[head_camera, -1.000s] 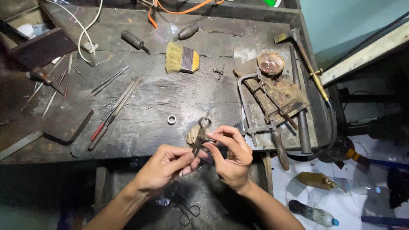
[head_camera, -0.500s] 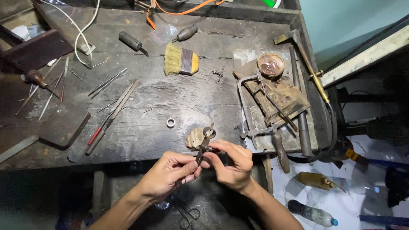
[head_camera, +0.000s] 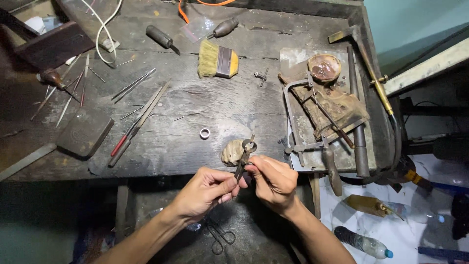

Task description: Using a small hand tool to engrave or clean a jewelry component held in a wooden block

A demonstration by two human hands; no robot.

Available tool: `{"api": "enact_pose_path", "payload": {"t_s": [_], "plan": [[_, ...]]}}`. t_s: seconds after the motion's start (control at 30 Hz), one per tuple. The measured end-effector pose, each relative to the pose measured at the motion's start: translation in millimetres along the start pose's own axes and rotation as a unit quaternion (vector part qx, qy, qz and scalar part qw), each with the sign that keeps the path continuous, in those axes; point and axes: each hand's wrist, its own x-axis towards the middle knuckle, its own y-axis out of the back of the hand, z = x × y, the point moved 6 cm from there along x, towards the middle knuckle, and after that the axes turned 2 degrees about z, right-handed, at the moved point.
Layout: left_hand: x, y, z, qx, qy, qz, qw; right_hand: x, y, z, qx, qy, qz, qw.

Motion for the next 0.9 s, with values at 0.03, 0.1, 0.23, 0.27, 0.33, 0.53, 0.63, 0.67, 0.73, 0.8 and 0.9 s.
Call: {"api": "enact_pose_path", "payload": {"t_s": [0.03, 0.1, 0.23, 0.27, 0.33, 0.53, 0.63, 0.67, 0.73, 0.8, 0.9], "plan": [[0.0, -0.7, 0.9, -0.003, -0.003, -0.005, 1.000, 1.2, 0.1, -0.9, -0.006, -0.004, 0.003, 1.000], [-0.2, -2.2, 3.2, -0.006, -0.007, -0.010, 1.000, 1.2, 0.8, -1.5, -0.010, -0.007, 0.006, 1.000], [-1.5, -3.2, 7.8, 0.024, -0.003, -0.008, 1.000, -3.4, 0.5, 3.4, -0.019, -0.039, -0.008, 0.999], [-1.6, -3.6, 9.2, 0.049, -0.005, -0.012, 0.999, -4.9, 0.3, 5.9, -0.028, -0.059, -0.014, 0.998], [-5.4, -5.1, 20.5, 0.088, -0.014, -0.027, 0.996, -11.2, -0.8, 12.5, -0.006, -0.122, -0.042, 0.992], [-35.9, 4.3, 93.0, 0.488, -0.236, 0.106, 0.834, -11.4, -8.5, 12.6, 0.101, -0.175, -0.043, 0.978], [-79.3, 42.7, 145.1, 0.634, -0.358, 0.312, 0.610, -16.0, -4.8, 16.3, 0.116, -0.209, 0.028, 0.971], [-98.1, 56.7, 162.3, 0.691, -0.365, 0.411, 0.470, -20.1, -3.0, 20.3, 0.130, -0.251, 0.060, 0.957], [-108.0, 112.1, 165.5, 0.703, -0.306, 0.442, 0.465, -27.8, -5.9, 25.9, 0.143, -0.270, 0.085, 0.948], [-113.4, 152.8, 164.0, 0.710, -0.246, 0.473, 0.460, -31.6, -6.8, 28.5, 0.155, -0.287, 0.108, 0.939], [-111.0, 173.3, 160.6, 0.704, -0.234, 0.468, 0.479, -26.4, -8.6, 23.0, 0.162, -0.292, 0.111, 0.936]]}}
